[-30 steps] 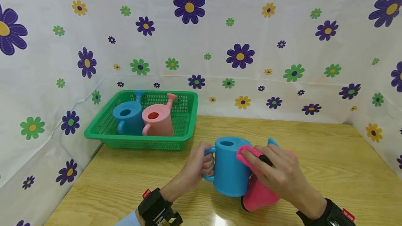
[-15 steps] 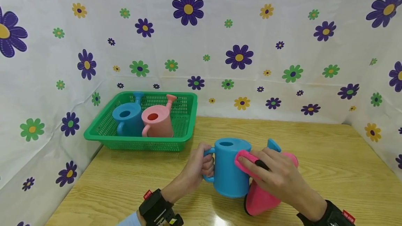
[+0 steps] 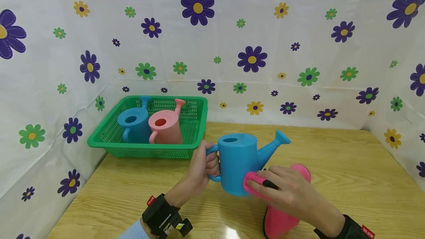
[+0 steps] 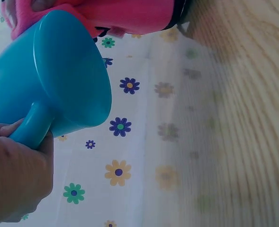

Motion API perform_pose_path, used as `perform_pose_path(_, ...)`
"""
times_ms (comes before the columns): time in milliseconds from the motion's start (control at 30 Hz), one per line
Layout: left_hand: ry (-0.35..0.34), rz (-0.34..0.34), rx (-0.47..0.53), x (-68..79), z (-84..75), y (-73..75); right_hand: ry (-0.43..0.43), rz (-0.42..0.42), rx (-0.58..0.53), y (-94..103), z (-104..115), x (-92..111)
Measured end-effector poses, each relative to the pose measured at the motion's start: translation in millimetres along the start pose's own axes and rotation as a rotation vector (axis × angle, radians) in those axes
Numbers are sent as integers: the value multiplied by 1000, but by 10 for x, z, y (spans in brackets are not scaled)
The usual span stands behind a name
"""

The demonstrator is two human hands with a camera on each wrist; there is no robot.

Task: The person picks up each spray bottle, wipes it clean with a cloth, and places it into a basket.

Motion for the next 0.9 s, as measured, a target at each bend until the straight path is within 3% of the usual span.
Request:
perform_pose_path(333, -15, -3, 19, 26, -47, 65, -30, 64, -53, -55, 24, 40)
perform_pose_path(900, -7, 29, -3, 37, -7, 90, -31, 33, -1, -72, 26, -3)
Point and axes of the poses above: each hand's wrist, its own x-axis away from the middle knuckle, its own y-axis out of the back of the hand, z = x × y, the point moved 5 cm from there along -x, towards the middle knuckle, and after that the axes turned 15 degrees about y, right-handed, at the moved point
